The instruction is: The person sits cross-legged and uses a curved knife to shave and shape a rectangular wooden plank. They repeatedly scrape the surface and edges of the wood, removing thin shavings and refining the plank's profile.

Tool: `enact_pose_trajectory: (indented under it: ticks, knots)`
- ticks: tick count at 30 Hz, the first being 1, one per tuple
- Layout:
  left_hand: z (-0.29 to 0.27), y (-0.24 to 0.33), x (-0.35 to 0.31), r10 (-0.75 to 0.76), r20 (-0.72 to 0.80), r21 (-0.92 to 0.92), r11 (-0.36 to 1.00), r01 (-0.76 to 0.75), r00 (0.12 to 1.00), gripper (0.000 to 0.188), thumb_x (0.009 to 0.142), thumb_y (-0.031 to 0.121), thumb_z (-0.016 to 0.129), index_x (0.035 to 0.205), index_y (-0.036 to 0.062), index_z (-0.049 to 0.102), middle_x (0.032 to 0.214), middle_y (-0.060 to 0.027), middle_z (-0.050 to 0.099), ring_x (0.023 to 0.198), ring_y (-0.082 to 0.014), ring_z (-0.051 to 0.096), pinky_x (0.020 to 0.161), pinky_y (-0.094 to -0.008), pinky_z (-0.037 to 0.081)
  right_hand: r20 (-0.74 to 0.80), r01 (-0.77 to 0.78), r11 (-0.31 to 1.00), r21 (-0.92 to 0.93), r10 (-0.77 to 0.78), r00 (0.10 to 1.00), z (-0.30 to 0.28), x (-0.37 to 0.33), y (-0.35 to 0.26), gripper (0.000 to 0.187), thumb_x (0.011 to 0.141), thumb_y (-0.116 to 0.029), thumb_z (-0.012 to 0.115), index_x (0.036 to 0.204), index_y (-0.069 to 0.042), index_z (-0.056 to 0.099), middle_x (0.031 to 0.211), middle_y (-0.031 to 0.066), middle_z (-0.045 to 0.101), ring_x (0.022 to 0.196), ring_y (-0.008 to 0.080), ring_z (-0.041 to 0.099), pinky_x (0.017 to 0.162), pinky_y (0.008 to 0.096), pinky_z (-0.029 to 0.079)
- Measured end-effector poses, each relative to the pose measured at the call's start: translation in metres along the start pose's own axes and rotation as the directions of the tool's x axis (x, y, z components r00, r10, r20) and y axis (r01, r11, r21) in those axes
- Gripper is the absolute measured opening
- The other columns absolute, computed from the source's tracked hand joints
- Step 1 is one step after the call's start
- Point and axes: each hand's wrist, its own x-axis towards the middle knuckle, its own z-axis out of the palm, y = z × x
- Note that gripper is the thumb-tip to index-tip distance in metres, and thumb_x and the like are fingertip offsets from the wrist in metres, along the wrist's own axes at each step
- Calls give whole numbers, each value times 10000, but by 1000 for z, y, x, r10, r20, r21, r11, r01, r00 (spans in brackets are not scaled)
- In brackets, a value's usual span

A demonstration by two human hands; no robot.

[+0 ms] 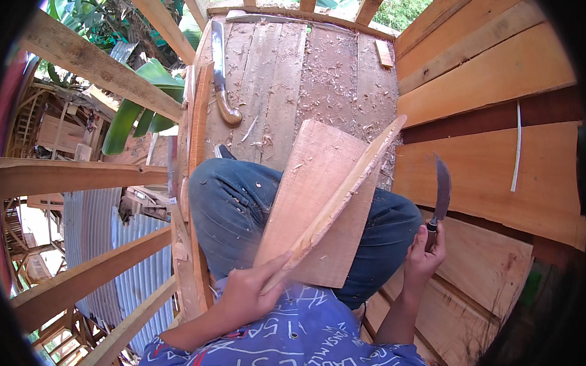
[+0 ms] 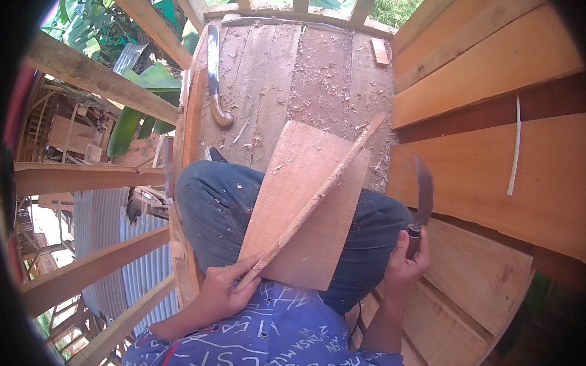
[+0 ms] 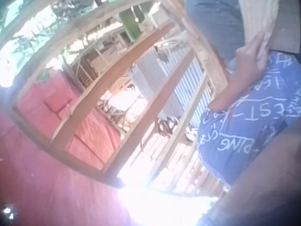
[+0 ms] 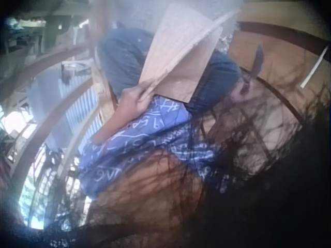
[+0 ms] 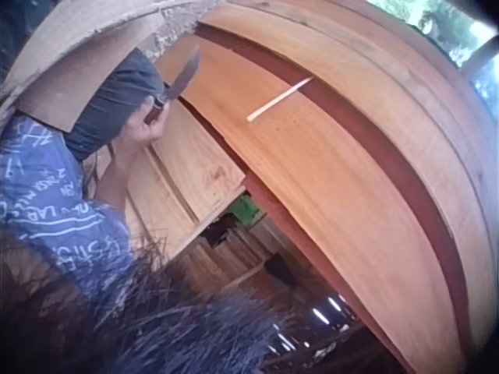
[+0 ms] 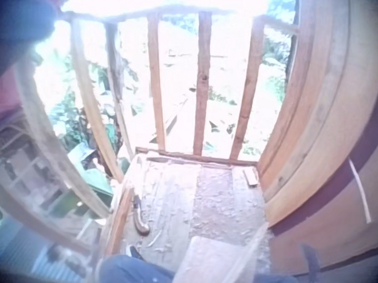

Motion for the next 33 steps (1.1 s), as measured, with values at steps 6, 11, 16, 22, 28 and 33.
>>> enact_pose_trajectory:
  ticks: [6,11,16,22,28,33]
  knots:
    - [2,3,3,37,4,49,998,-37,999,521,793,110,691,1305,85,596,794,-221,684,664,-353,681,610,-387,544,690,-429,895,124,234,685,-3,-19,-39,184,983,-143,554,1096,2,568,604,2,502,416,44,421,381,200,320]
    - [4,1,2,41,-34,-2,999,-41,999,505,802,89,684,1299,69,597,824,-233,687,698,-361,691,628,-389,550,757,-610,777,155,303,579,3,-7,-31,187,960,-93,588,1086,34,643,626,-3,523,435,29,410,398,195,308]
    - [2,5,4,13,3,12,1000,-13,1000,487,803,62,684,1282,46,602,872,-232,695,747,-338,707,652,-368,550,232,-75,997,8,71,970,7,-26,-6,179,961,-107,594,1096,5,629,664,1,542,447,28,421,394,193,311]
    - [-1,5,5,-7,19,31,999,6,1000,466,803,34,681,1263,22,607,904,-220,704,779,-316,720,673,-343,549,237,-329,905,270,269,934,-23,0,-19,236,986,-131,558,1184,-1,547,680,9,522,446,42,428,375,203,322]
    - [6,4,5,29,-53,-5,1000,-29,998,468,799,90,686,1261,53,623,825,-221,693,700,-352,699,626,-382,552,808,-686,706,174,295,510,6,-12,-26,234,964,-93,581,1170,17,591,662,36,564,414,42,416,375,195,316]
    - [3,4,5,7,-27,11,1000,-7,1000,483,797,85,690,1274,61,618,841,-220,695,711,-347,701,645,-376,554,603,-455,872,178,269,751,12,-25,-32,212,926,-84,643,1102,32,655,641,12,573,453,38,454,405,191,334]
